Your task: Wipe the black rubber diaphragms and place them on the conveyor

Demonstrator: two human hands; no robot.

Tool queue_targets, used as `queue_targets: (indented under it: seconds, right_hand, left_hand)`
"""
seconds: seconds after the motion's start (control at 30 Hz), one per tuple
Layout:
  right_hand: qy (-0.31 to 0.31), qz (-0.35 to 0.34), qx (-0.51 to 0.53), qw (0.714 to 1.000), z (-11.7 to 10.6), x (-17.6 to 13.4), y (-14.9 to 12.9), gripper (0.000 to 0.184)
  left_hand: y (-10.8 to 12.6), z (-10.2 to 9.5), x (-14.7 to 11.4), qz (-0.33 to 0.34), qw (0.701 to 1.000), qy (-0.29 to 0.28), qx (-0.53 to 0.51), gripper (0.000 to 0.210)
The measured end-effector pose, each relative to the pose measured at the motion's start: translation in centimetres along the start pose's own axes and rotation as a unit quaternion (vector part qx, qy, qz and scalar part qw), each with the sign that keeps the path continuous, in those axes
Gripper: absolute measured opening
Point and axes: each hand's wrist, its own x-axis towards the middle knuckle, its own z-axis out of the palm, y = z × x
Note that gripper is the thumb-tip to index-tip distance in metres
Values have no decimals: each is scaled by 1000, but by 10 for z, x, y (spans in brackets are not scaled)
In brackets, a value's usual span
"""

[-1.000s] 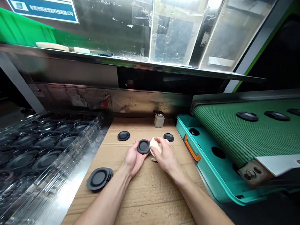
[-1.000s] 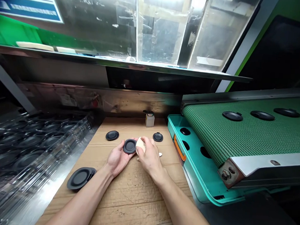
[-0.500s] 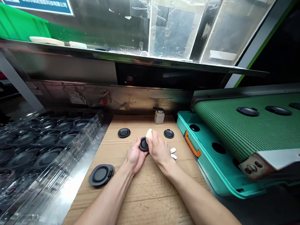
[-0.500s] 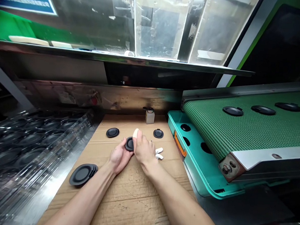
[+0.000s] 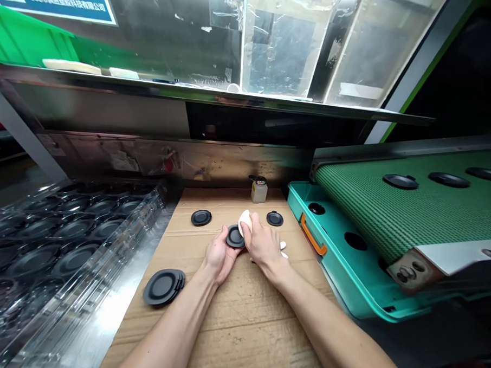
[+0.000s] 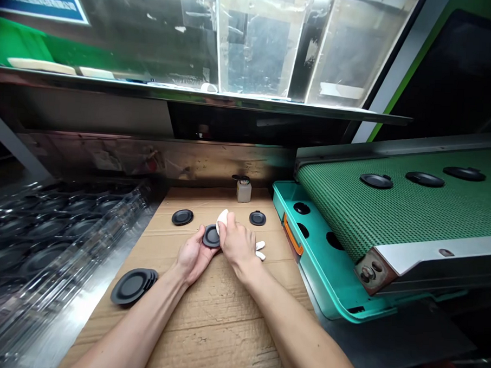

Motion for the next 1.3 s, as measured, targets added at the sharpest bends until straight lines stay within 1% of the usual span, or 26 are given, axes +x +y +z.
queue_targets:
  seconds: [0.03, 0.13, 0.27, 0.37, 0.4, 0.5, 0.57, 0.67, 0.77, 0.87, 0.97, 1.03, 1.1, 1.17, 1.23, 1.3]
  right_hand:
    - [-7, 8, -8, 1000, 0, -1, -1, 45]
    - [-23, 0, -22, 999, -1, -3, -4, 50]
    - [-15, 44, -27, 999, -4, -2, -4, 50]
    - [-24, 11, -22, 999, -4, -2, -2, 54]
    - [-26, 9, -20, 999, -5, -1, -1, 55]
    - [-14, 43, -14, 999, -6, -1, 2, 56]
    - [-6, 42, -9, 999, -6, -2, 2, 58]
    - [-14, 43, -4, 999, -7, -4, 2, 61]
    - [-15, 54, 9, 998, -8, -4, 3, 59]
    - [-5, 45, 17, 999, -9, -2, 12, 57]
    - [19, 93, 37, 995, -11, 2, 29, 52]
    - [37, 112, 64, 991, -13, 3, 38, 49]
    - [37, 94, 95, 990, -13, 0, 40, 46]
    - [21, 64, 126, 990, -12, -4, 37, 44]
    - [-9, 24, 149, 989, -11, -8, 32, 41]
    - [-53, -31, 152, 986, -12, -11, 29, 39]
  left_hand:
    - [1, 0, 0, -11, 1000, -3, -1, 34]
    - [4, -1, 0, -34, 999, -15, -3, 36]
    - [5, -1, 0, -38, 999, -12, 3, 34]
    - [4, 0, 0, -74, 997, -37, 10, 36]
    - [4, 0, 0, -74, 996, -39, 17, 36]
    - [3, 1, -1, -47, 998, -22, 36, 33]
    - [3, 2, -1, -52, 998, -21, 27, 33]
    - [4, 2, 0, -60, 998, -25, 13, 33]
    - [5, 0, 2, -62, 998, -21, 17, 30]
    - [9, -3, 4, -68, 997, -29, 4, 31]
    - [16, -5, 3, -47, 998, -17, -25, 31]
    - [22, -4, -1, -54, 997, -21, -55, 33]
    - [27, -1, -8, -71, 993, -44, -87, 37]
    - [33, 4, -15, -80, 989, -73, -103, 39]
    - [39, 9, -23, -83, 988, -90, -97, 41]
    - [45, 13, -28, -83, 988, -98, -82, 43]
